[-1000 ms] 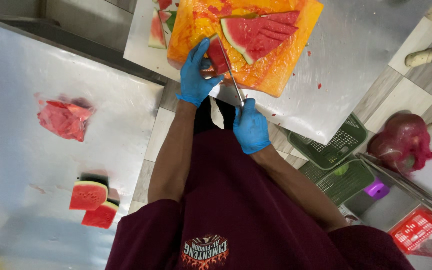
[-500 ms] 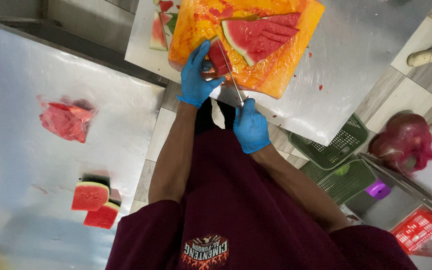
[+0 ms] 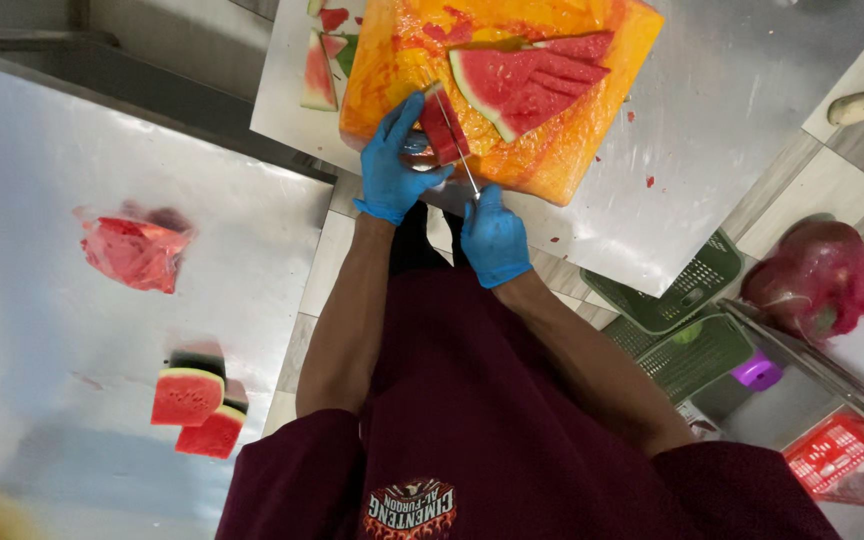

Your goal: The person cuts a watermelon into triangular slices on an orange cutting board using a knife. The slices are then placed into a metal bowl. The person wears blue gloves throughout the task.

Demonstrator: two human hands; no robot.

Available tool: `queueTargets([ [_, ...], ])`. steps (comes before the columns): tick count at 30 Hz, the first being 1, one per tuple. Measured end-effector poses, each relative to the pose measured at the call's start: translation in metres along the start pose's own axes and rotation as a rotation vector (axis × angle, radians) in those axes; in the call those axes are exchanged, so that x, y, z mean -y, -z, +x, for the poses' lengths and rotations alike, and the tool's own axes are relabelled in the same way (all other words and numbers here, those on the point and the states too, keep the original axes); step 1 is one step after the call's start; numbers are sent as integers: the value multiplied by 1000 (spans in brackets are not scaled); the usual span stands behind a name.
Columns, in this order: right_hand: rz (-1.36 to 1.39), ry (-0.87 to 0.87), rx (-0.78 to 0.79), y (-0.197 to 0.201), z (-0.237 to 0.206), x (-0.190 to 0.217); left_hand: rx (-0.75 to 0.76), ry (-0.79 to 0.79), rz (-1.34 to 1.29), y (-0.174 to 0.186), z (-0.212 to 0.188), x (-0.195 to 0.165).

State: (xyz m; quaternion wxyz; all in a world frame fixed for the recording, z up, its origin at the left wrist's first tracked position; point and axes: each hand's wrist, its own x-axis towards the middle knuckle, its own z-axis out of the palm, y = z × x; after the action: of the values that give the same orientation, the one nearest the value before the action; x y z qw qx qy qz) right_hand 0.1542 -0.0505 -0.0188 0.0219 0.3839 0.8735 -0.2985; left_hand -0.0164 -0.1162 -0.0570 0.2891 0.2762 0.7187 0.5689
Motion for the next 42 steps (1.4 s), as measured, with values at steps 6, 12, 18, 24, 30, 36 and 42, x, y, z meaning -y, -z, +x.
queueTargets([
  [6,4,-28,24,7,16,10,5,14,3,-2,2,5],
  [12,62,-168,94,-4,52,26,-1,-103,112,2,7,8],
  [18,311,18,55,14,64,15,23,-65,10,9,11,-5],
  [24,433,-44,42,45,31,-17,-17,-130,14,13,3,-15],
  [30,277,70,-103,48,-35,0,-10,-8,-127,6,-6,-9],
  [36,59,62,3,34,-48,20,-56,-130,-166,-1,-12,-5],
  [42,50,-37,8,25,-53,15,-35,-119,-175,2,-11,-7],
])
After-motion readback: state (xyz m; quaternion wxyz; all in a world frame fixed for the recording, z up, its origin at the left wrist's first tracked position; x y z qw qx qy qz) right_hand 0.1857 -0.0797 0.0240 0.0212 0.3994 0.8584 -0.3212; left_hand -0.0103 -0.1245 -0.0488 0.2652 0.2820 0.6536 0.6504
